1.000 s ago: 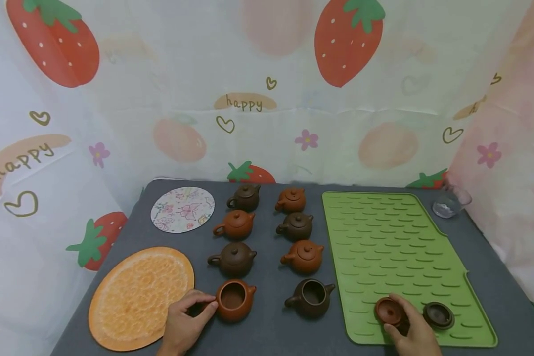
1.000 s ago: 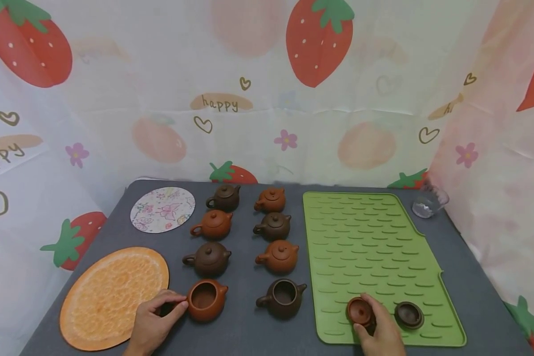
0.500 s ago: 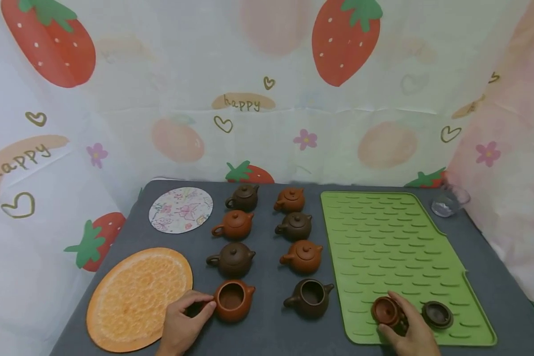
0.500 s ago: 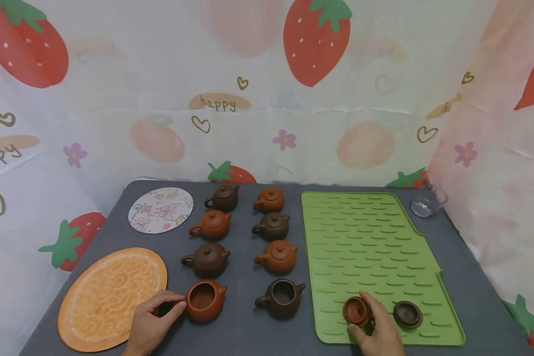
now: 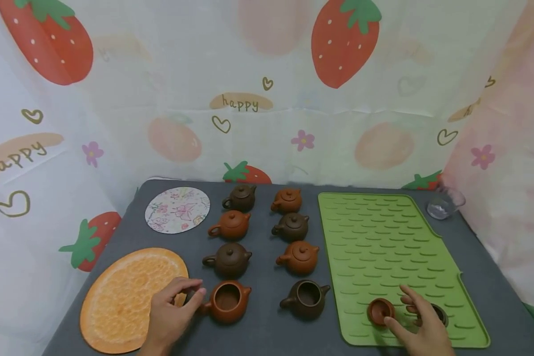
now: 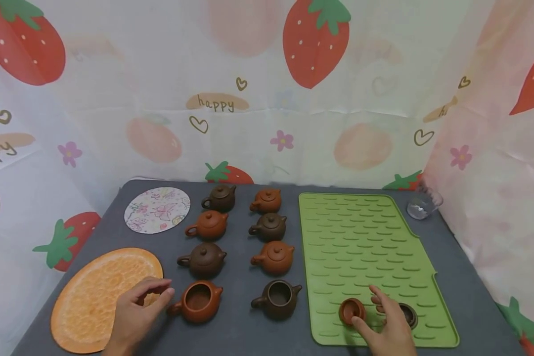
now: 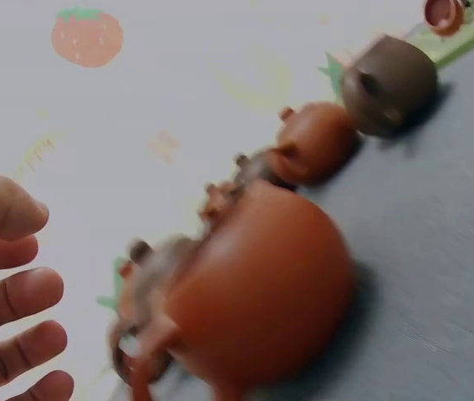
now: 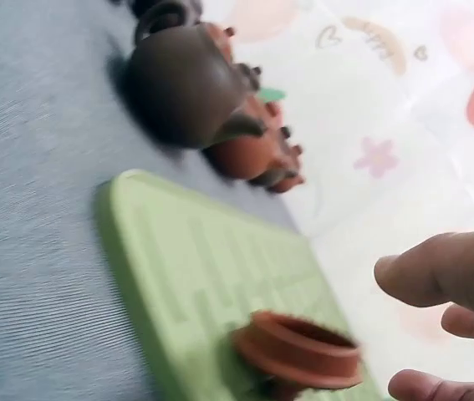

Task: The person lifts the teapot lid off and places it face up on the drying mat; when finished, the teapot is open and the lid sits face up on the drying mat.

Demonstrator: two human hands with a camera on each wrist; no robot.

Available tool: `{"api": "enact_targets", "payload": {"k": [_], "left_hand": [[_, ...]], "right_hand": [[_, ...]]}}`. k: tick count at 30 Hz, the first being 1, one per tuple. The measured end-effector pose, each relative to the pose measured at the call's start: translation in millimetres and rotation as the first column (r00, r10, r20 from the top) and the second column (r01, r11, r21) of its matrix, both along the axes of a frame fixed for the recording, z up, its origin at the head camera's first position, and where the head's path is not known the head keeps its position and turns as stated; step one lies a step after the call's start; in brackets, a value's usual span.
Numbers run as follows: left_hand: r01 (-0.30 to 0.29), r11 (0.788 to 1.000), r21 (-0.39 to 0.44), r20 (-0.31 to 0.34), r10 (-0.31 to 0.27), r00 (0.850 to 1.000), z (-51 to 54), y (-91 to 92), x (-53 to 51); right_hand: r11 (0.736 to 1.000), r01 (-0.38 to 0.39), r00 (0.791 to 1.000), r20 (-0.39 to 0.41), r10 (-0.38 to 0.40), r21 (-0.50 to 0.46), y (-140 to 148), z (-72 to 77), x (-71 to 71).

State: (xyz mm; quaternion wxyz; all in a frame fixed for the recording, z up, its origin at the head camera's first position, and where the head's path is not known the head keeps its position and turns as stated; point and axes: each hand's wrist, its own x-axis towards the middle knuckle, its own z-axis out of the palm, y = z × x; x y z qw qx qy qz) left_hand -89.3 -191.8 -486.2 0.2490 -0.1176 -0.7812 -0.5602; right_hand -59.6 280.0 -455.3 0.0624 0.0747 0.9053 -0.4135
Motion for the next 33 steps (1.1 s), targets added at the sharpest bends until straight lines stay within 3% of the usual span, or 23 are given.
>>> {"api": "enact_targets", "payload": {"k": [6, 11, 14, 16, 20, 23, 29, 33], "left_hand": [[0.019, 1.000, 0.013, -0.123, -0.017, 0.992, 25.2, 2.5, -10.5], [0.042, 0.999, 0.019, -0.100, -0.040, 0.994, 42.5, 7.7, -15.0], [0.062, 0.998, 0.013, -0.061, -0.062, 0.996, 52.3, 13.0, -19.0], [0.075, 0.997, 0.011, -0.050, -0.074, 0.996, 57.8, 17.1, -22.7], [0.119, 0.993, 0.013, -0.091, -0.117, 0.989, 66.1, 26.1, -31.1], [0.143, 0.990, 0.008, -0.127, -0.141, 0.982, 73.8, 34.3, -36.0], [0.142, 0.989, -0.046, -0.174, -0.148, 0.974, 103.0, 59.2, -39.3], [0.169, 0.985, -0.041, -0.153, -0.173, 0.973, 111.1, 73.1, -42.4]], "right_hand": [[0.999, 0.005, 0.995, -0.099, -0.009, -0.037, 0, 25.3, 0.8], [1.000, 0.014, 0.987, -0.157, -0.015, -0.007, -9, 48.4, -3.3], [1.000, -0.006, 0.965, -0.263, 0.011, 0.022, -15, 59.4, -6.1], [0.999, -0.023, 0.938, -0.345, 0.035, 0.038, -19, 64.8, -7.9], [0.997, -0.080, 0.891, -0.448, 0.079, 0.015, -25, 73.5, -12.6], [0.993, -0.118, 0.875, -0.473, 0.100, -0.009, -29, 79.5, -17.5], [0.981, -0.191, 0.859, -0.491, 0.146, -0.042, -40, 87.4, -31.7], [0.964, -0.256, 0.840, -0.509, 0.188, -0.067, -47, 88.1, -44.4]]}}
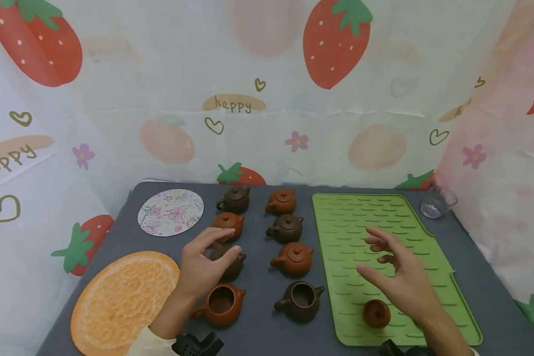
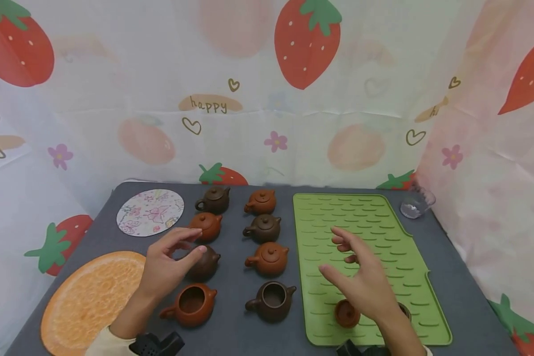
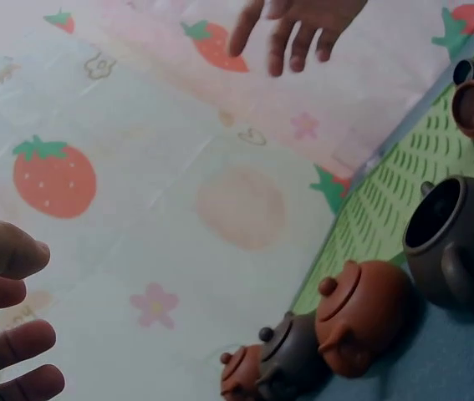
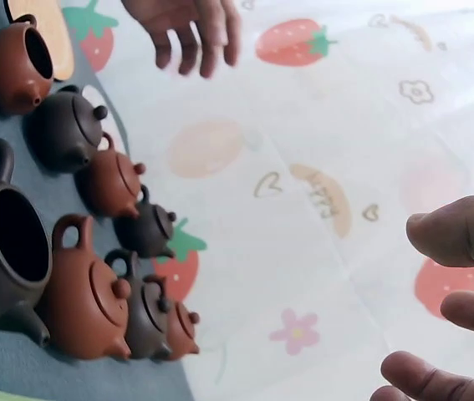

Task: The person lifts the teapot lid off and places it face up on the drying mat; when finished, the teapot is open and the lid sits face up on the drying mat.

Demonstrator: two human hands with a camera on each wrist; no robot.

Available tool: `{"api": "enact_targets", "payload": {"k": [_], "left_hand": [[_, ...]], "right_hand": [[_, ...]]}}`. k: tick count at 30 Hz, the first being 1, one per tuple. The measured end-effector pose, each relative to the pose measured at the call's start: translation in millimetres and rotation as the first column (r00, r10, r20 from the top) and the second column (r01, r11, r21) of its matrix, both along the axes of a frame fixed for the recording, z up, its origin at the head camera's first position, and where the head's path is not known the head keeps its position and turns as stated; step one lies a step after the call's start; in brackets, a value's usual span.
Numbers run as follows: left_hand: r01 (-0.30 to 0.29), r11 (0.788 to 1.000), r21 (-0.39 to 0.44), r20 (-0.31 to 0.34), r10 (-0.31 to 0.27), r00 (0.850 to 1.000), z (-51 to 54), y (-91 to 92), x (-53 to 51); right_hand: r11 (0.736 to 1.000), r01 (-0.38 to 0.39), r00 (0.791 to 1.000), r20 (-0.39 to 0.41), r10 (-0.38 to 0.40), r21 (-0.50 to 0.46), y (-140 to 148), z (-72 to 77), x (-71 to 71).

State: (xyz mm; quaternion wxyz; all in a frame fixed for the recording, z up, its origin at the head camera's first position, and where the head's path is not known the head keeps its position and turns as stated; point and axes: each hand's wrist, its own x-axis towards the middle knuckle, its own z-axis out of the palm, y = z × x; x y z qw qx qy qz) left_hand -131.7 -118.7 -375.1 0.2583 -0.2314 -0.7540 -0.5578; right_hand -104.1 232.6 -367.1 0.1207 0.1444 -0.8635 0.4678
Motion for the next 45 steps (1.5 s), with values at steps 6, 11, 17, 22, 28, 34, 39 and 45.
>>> {"api": "enact_targets", "payload": {"k": [6, 11, 17, 22, 28, 34, 39, 45], "left_hand": [[0.003, 1.000, -0.017, 0.101, -0.001, 0.995, -6.0, 14.5, -8.2], [0.047, 0.999, -0.006, 0.163, -0.045, 0.986, -12.7, 28.8, -15.4], [0.113, 0.993, 0.012, 0.219, -0.113, 0.969, -19.6, 44.1, -25.3], [0.155, 0.988, -0.016, 0.317, -0.142, 0.938, -43.7, 54.6, -43.0], [0.160, 0.982, -0.101, 0.436, -0.101, 0.894, -66.8, 64.8, -57.8], [0.163, 0.978, -0.131, 0.550, -0.065, 0.833, -72.2, 72.2, -61.6], [0.162, 0.969, -0.188, 0.599, -0.018, 0.801, -77.7, 74.9, -63.1], [0.151, 0.958, -0.242, 0.606, 0.028, 0.795, -84.7, 78.3, -63.7]], "right_hand": [[0.995, -0.098, 0.995, 0.023, 0.098, -0.001, -12, -6.9, -20.2], [0.987, -0.163, 0.984, 0.078, 0.161, 0.008, -21, -12.5, -33.9], [0.972, -0.233, 0.964, 0.133, 0.232, -0.003, -30, -19.9, -53.0], [0.967, -0.254, 0.944, 0.212, 0.255, -0.033, -40, -25.0, -66.1], [0.961, -0.274, 0.922, 0.275, 0.274, -0.038, -49, -42.3, -81.8], [0.956, -0.290, 0.898, 0.334, 0.286, -0.038, -58, -52.6, -90.1], [0.957, -0.290, 0.886, 0.371, 0.279, -0.027, -62, -62.0, -97.9], [0.958, -0.286, 0.869, 0.412, 0.274, -0.032, -67, -71.7, -104.6]]}}
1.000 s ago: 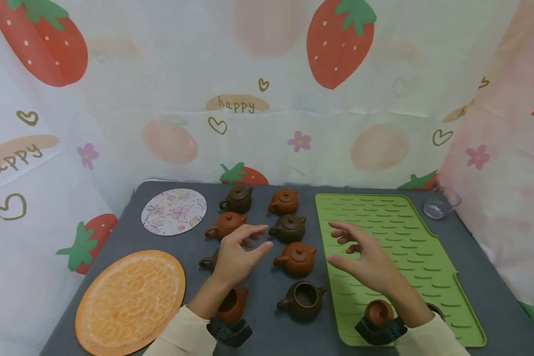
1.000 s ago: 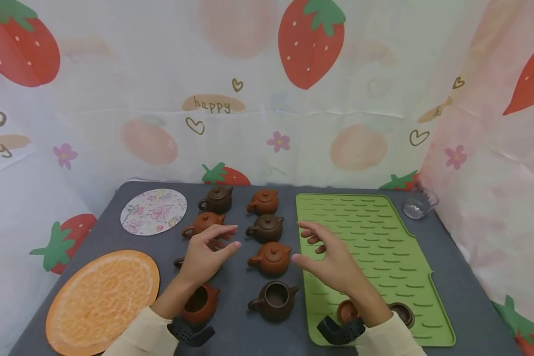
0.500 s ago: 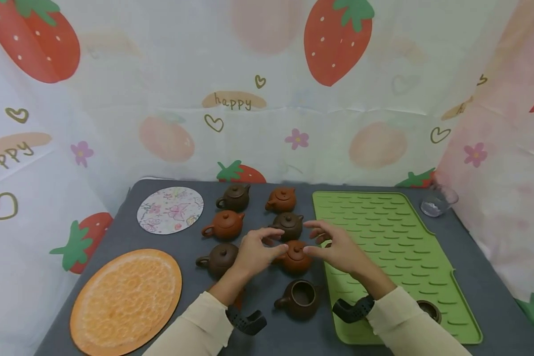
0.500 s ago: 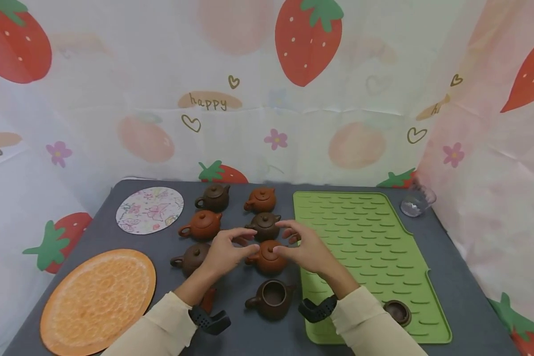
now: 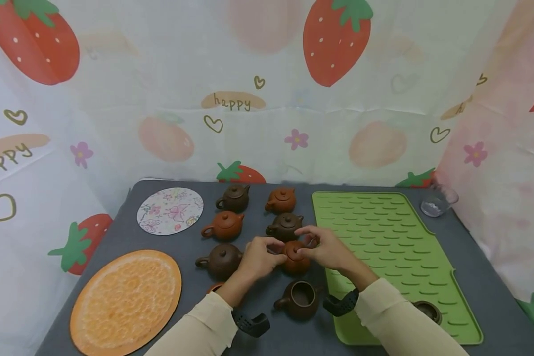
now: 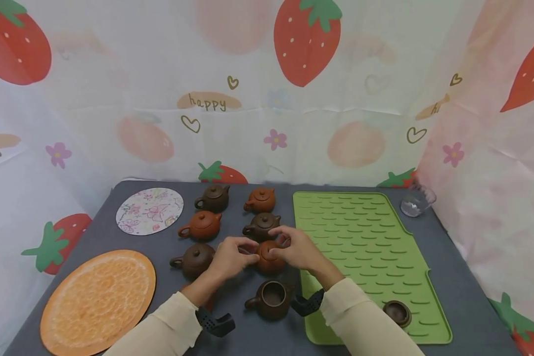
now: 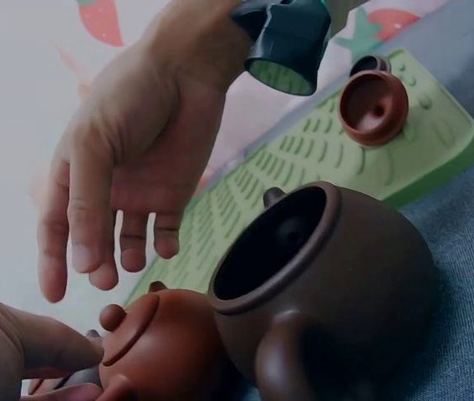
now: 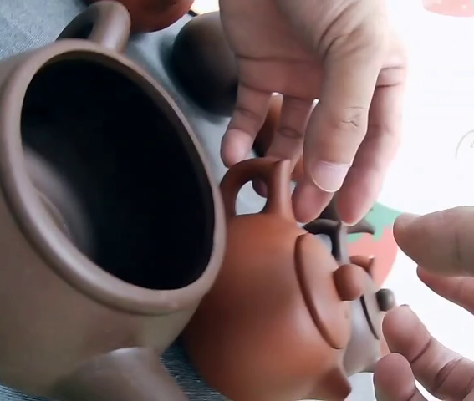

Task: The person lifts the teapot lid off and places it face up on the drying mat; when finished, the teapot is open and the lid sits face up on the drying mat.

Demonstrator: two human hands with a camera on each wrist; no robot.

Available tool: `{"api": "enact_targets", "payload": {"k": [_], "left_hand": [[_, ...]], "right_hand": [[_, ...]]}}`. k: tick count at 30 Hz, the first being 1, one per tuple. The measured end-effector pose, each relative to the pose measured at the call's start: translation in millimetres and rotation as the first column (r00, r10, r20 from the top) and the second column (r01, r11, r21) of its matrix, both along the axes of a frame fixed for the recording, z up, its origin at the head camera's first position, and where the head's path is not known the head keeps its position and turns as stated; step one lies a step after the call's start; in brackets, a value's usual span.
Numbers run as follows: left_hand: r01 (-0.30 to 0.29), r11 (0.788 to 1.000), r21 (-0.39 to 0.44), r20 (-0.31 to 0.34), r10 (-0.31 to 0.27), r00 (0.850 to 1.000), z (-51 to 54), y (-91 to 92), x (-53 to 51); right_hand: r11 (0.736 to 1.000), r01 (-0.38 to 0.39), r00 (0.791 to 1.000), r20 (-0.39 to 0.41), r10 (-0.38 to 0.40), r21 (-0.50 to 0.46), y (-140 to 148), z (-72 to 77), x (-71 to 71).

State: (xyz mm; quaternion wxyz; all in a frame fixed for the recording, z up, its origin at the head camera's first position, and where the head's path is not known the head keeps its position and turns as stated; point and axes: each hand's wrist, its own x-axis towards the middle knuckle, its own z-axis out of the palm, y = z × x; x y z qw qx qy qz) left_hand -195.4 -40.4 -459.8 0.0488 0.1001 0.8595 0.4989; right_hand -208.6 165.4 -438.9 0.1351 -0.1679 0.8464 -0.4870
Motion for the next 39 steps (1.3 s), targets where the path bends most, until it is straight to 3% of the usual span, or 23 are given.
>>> {"api": "enact_targets", "payload": {"k": [14, 20, 39], "left_hand": [[-0.121, 0.984, -0.129, 0.027, 0.125, 0.992, -7.6, 4.2, -1.3], [-0.118, 0.981, -0.151, 0.019, 0.122, 0.992, -10.6, 2.7, -1.0], [-0.124, 0.980, -0.155, 0.030, 0.130, 0.991, -11.7, 2.6, 0.4]], "right_hand": [[0.998, -0.033, 0.998, -0.058, 0.036, 0.051, -6, -11.4, -2.3], [0.995, -0.025, 0.991, -0.126, 0.037, 0.098, -8, -13.2, -2.0], [0.980, 0.077, 0.979, -0.201, -0.039, 0.185, -15, -14.7, 1.8]]}}
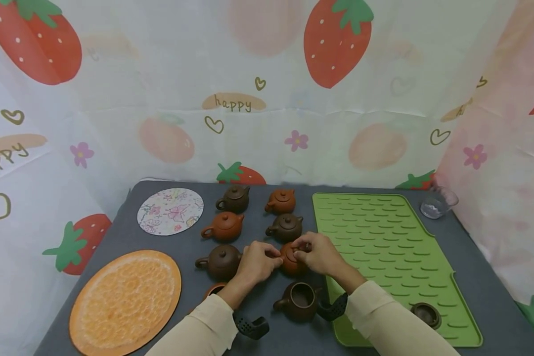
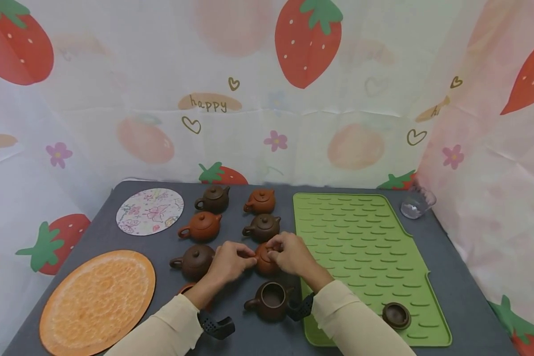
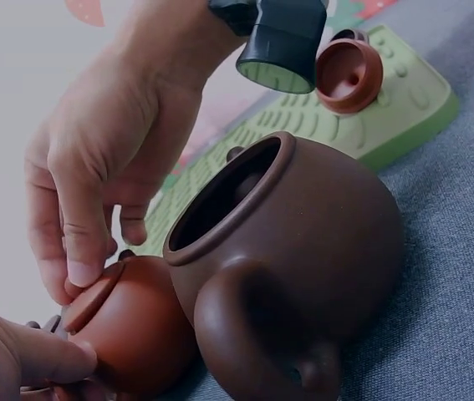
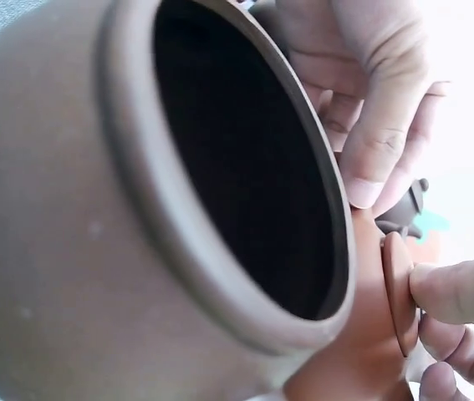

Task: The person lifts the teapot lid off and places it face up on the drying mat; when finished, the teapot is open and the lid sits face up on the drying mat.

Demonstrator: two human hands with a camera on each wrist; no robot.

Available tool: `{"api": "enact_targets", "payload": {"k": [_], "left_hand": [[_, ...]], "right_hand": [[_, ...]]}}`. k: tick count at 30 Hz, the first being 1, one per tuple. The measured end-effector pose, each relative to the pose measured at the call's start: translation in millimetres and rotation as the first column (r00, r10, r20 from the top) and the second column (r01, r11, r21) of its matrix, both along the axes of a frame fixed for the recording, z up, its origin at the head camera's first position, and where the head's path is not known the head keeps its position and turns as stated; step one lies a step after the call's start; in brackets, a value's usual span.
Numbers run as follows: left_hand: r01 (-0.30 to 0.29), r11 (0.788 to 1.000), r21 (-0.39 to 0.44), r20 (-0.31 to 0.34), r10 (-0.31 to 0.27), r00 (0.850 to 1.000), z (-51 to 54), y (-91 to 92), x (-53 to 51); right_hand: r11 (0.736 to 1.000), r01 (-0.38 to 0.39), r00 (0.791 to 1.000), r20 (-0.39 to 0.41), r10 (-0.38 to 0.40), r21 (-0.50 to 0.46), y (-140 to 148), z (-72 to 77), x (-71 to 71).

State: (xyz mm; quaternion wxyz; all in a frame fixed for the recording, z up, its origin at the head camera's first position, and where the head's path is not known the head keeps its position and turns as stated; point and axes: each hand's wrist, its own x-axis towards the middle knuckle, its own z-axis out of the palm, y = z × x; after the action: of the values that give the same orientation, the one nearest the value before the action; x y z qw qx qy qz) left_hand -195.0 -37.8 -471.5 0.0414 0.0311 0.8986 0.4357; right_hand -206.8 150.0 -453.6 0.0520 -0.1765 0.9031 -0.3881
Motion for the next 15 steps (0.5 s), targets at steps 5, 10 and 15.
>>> {"api": "enact_targets", "payload": {"k": [5, 10, 15], "left_hand": [[0.004, 1.000, 0.011, 0.007, -0.004, 1.000, 0.3, 0.6, 0.7], [0.003, 1.000, 0.007, -0.007, -0.003, 1.000, 0.9, 0.1, 1.0], [0.000, 1.000, -0.005, -0.014, -0.001, 1.000, -0.1, -0.2, 0.2]], "right_hand": [[1.000, 0.017, 1.000, 0.024, -0.017, -0.004, 1.2, 2.1, 0.5], [0.998, 0.019, 0.999, 0.050, -0.016, -0.062, 4.0, 0.3, -1.1], [0.993, 0.002, 0.999, 0.038, 0.002, -0.117, 7.1, -1.2, -1.4]]}}
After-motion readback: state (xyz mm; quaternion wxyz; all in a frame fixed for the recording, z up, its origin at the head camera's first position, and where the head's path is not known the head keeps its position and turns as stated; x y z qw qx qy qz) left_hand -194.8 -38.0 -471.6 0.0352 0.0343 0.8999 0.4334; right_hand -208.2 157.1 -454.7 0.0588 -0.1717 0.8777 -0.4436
